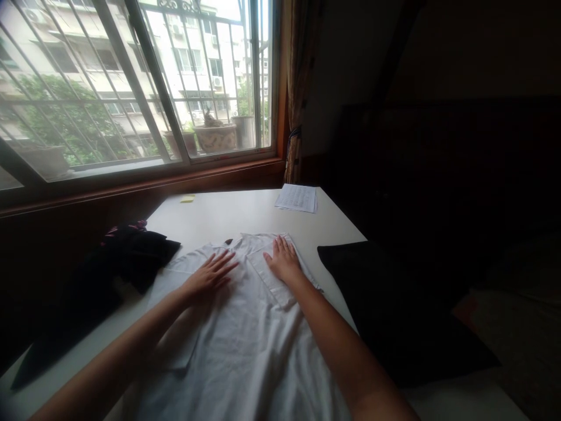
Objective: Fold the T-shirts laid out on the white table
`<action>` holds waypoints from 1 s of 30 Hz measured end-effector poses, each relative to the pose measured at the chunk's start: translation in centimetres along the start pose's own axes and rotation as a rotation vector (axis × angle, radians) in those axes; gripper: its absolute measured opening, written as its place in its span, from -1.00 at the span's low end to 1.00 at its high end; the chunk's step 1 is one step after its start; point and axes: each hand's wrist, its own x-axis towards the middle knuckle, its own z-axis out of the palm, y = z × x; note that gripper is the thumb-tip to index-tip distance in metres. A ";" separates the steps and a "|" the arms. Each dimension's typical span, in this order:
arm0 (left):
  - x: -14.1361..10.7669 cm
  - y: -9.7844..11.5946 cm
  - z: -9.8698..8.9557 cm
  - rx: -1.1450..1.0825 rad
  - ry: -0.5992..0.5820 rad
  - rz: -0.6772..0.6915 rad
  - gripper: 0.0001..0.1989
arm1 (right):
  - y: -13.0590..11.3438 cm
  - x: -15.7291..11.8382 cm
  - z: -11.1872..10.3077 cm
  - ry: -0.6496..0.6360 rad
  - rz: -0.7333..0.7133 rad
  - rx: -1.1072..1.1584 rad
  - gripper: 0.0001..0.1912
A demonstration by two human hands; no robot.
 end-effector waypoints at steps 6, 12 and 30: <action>4.2 2.5 0.8 -0.101 -0.067 0.246 -0.44 | 0.0 -0.3 -0.5 0.019 -0.046 0.058 -0.28; 4.3 2.5 1.2 -0.102 -0.078 0.232 -0.44 | 1.0 -2.4 -1.6 -0.014 -0.111 0.090 -0.40; 4.3 2.5 1.5 -0.072 -0.028 0.233 -0.44 | 9.2 -24.8 -7.0 -0.308 0.253 0.613 0.08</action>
